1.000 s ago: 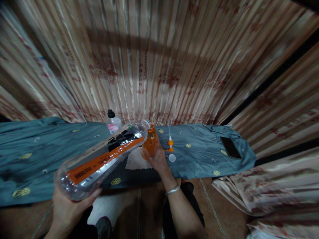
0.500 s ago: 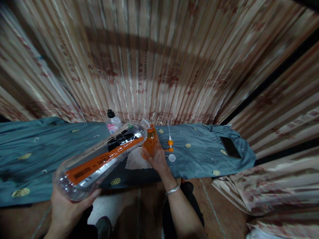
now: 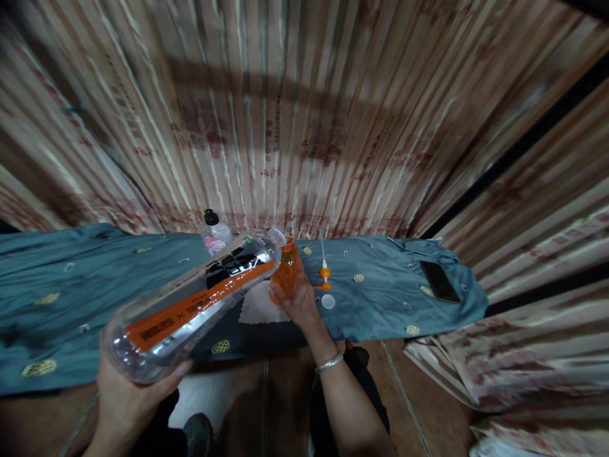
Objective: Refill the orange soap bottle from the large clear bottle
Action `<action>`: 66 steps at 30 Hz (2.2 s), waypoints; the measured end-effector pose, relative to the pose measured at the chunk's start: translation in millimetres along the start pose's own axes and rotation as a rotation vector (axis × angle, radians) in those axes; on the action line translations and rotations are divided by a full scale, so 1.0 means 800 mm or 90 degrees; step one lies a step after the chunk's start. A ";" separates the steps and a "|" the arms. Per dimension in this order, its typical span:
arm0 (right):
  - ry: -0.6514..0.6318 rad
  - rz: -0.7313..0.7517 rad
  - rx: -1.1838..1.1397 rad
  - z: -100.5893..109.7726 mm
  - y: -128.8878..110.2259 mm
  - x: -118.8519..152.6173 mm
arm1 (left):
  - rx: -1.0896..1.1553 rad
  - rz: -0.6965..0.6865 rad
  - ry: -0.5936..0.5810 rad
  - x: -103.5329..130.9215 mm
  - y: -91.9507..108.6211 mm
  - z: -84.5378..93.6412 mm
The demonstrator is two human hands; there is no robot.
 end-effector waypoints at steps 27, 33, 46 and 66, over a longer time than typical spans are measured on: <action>0.002 0.003 0.023 0.000 0.001 -0.001 | -0.030 -0.108 0.009 -0.005 0.009 0.002; 0.001 0.005 0.023 0.000 0.000 -0.003 | -0.008 -0.084 0.010 -0.003 0.007 0.002; -0.028 -0.044 -0.007 0.004 -0.002 -0.006 | 0.030 -0.046 0.079 -0.002 0.019 -0.005; -0.036 -0.036 -0.016 0.004 -0.007 -0.008 | -0.009 -0.064 0.026 0.000 0.023 -0.004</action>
Point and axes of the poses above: each hand's wrist, its own x-axis away from the middle knuckle, its own z-axis out of the back of the hand, y = z × x, the point moved 5 cm from there along -x, towards the middle knuckle, and after that the axes turned 9 degrees about z, right-handed, at the moved point
